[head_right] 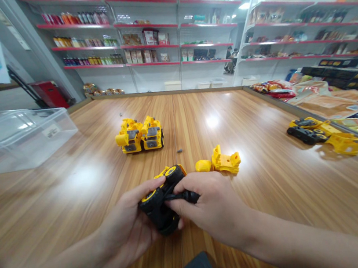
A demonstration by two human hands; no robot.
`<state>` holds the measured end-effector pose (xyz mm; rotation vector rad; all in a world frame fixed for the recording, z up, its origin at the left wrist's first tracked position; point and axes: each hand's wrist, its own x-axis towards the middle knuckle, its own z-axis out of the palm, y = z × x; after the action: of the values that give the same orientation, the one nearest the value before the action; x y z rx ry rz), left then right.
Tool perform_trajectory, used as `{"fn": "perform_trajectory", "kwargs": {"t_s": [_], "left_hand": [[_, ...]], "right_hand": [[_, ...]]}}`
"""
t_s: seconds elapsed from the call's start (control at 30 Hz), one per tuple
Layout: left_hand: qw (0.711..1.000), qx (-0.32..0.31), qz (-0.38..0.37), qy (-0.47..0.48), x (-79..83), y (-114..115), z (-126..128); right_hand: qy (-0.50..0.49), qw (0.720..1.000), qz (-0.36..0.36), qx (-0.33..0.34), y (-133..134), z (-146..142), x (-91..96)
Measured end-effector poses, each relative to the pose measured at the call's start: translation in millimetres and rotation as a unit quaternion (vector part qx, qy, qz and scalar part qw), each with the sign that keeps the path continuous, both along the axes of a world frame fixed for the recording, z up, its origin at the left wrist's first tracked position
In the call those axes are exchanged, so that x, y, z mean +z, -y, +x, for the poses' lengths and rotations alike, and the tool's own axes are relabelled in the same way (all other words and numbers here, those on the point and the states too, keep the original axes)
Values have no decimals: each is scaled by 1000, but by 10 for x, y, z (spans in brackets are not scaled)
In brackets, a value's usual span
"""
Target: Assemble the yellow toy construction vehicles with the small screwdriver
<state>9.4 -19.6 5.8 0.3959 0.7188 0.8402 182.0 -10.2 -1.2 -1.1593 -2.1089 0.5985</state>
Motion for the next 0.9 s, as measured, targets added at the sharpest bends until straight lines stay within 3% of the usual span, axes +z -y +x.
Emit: {"fn": "perform_trajectory", "kwargs": {"t_s": [0.27, 0.47, 0.63, 0.9], "left_hand": [[999, 30, -25, -3, -3, -43, -34], [998, 49, -26, -4, 38, -63, -33], [998, 50, -32, 15, 40, -70, -30], [998, 41, -23, 42, 54, -71, -49]], "right_hand": [[-25, 1000, -7, 14, 1, 42, 54], [-41, 996, 82, -10, -1, 64, 47], [-12, 994, 102, 27, -25, 70, 54], [-20, 991, 118, -59, 16, 76, 71]]}}
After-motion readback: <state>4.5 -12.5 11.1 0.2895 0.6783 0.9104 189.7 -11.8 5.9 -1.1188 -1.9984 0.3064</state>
